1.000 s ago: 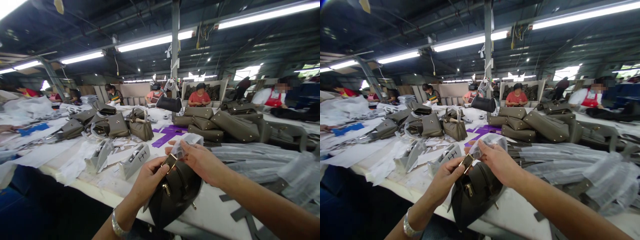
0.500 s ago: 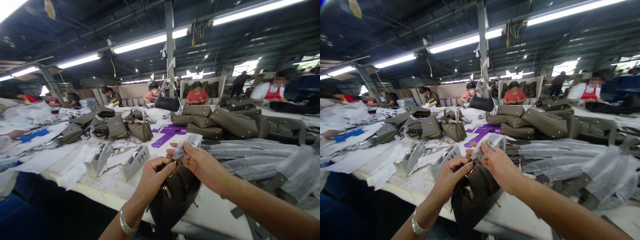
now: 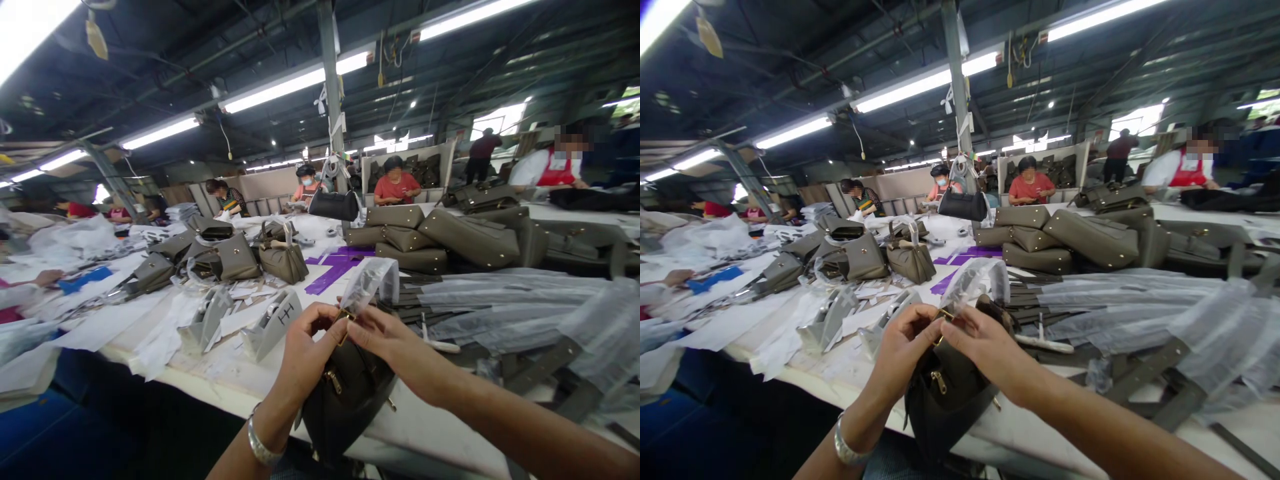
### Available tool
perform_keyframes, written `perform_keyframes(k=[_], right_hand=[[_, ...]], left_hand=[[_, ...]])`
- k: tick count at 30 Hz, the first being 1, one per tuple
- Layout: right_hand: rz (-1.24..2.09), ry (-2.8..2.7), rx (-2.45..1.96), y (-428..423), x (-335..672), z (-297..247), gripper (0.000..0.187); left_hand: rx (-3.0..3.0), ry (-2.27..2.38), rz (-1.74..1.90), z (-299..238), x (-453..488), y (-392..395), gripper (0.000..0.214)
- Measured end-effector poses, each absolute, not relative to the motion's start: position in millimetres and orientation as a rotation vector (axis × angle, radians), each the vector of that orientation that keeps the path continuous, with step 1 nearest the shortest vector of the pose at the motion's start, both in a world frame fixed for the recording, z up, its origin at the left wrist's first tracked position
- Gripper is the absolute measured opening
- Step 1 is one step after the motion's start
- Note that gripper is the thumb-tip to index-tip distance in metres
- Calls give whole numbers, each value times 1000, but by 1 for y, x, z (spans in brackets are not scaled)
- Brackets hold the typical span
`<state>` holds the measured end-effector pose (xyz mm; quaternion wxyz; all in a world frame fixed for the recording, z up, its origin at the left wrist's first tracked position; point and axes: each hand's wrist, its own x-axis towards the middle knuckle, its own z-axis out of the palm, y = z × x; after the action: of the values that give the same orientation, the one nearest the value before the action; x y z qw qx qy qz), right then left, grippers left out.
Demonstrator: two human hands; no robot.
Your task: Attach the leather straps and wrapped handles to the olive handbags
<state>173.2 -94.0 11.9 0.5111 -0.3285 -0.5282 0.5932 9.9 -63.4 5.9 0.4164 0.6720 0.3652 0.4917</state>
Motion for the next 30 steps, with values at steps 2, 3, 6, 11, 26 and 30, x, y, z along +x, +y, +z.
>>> perform_keyframes(k=[2, 3, 6, 11, 26, 30], right_hand=[[1439, -1312, -709, -98, 166, 5, 43], [1419, -1318, -683, -99, 163, 1, 43], [1276, -1300, -707, -99, 156, -8, 37], [1168, -1203, -734, -104, 147, -17, 35], [957, -1177, -817, -119, 137, -27, 30], [875, -1251, -836, -122, 138, -25, 28]], left_hand=[[1711, 954, 1289, 6, 11, -64, 17], [1741, 985, 1310, 6, 12, -65, 15], [1868, 1064, 1338, 10, 10, -69, 13], [2104, 1101, 1269, 25, -1, -74, 24], [3174, 762, 652, 90, -6, -77, 34], [3344, 762, 360, 105, 0, -76, 33]])
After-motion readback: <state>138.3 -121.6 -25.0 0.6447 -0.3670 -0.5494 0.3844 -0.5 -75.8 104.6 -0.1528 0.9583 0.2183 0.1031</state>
